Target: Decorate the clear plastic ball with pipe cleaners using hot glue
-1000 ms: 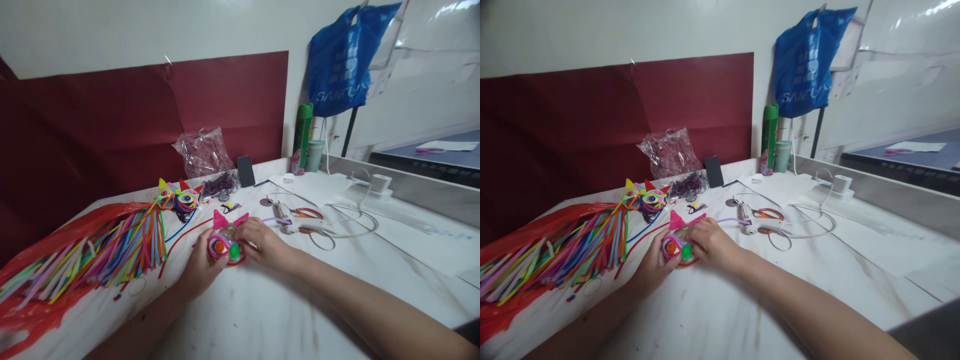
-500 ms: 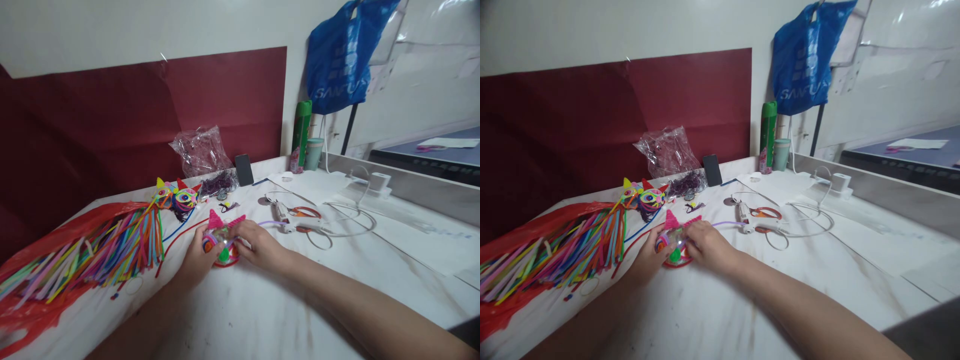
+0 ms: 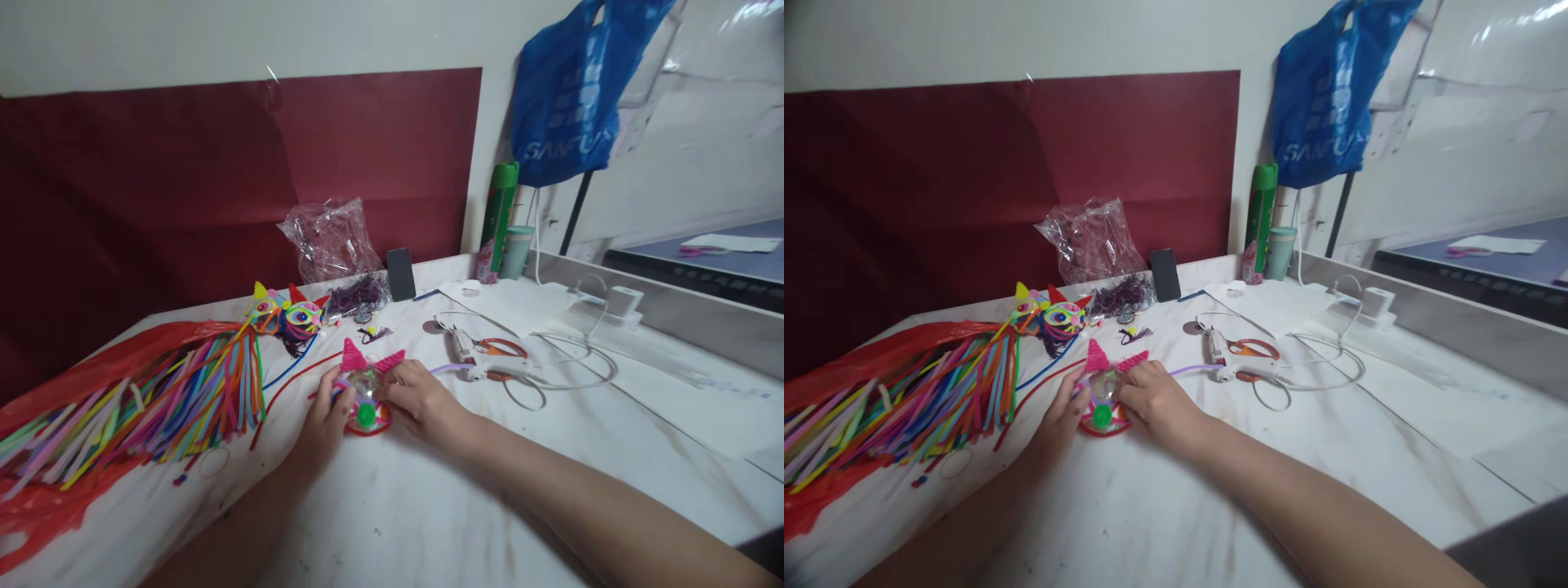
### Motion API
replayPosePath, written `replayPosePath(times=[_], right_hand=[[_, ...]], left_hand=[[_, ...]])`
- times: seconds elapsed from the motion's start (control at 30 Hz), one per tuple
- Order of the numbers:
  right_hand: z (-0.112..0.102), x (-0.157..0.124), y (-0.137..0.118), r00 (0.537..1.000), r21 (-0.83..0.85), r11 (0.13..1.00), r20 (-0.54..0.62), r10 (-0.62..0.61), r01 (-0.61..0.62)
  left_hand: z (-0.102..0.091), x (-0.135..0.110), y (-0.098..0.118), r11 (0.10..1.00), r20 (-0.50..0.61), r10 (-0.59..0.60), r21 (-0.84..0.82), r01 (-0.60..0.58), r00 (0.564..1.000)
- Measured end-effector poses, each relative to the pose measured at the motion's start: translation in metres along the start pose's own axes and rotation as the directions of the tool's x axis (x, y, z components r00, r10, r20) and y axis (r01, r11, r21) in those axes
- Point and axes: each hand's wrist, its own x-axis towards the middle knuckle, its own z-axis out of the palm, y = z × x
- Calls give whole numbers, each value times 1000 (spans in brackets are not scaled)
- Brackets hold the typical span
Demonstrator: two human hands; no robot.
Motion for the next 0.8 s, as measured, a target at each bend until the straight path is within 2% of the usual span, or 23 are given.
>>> replayPosePath(times=[0.2, 0.37, 0.6, 0.8], right_hand=[[-2, 1, -2, 1000, -11, 1000, 3, -4, 4], [0, 0, -1, 1000, -25, 1000, 17, -18, 18], [2, 0, -4, 999, 0, 1000, 51, -15, 15], [-5, 3, -3, 993, 46, 998, 103, -49, 44]], left_hand=[[4, -2, 1, 983, 27, -131, -128, 133, 991], [12, -6, 11, 966, -53, -208, -169, 196, 977], [14, -6, 4, 950, -68, -206, -255, 183, 976], [10, -6, 4, 953, -37, -199, -241, 185, 979]])
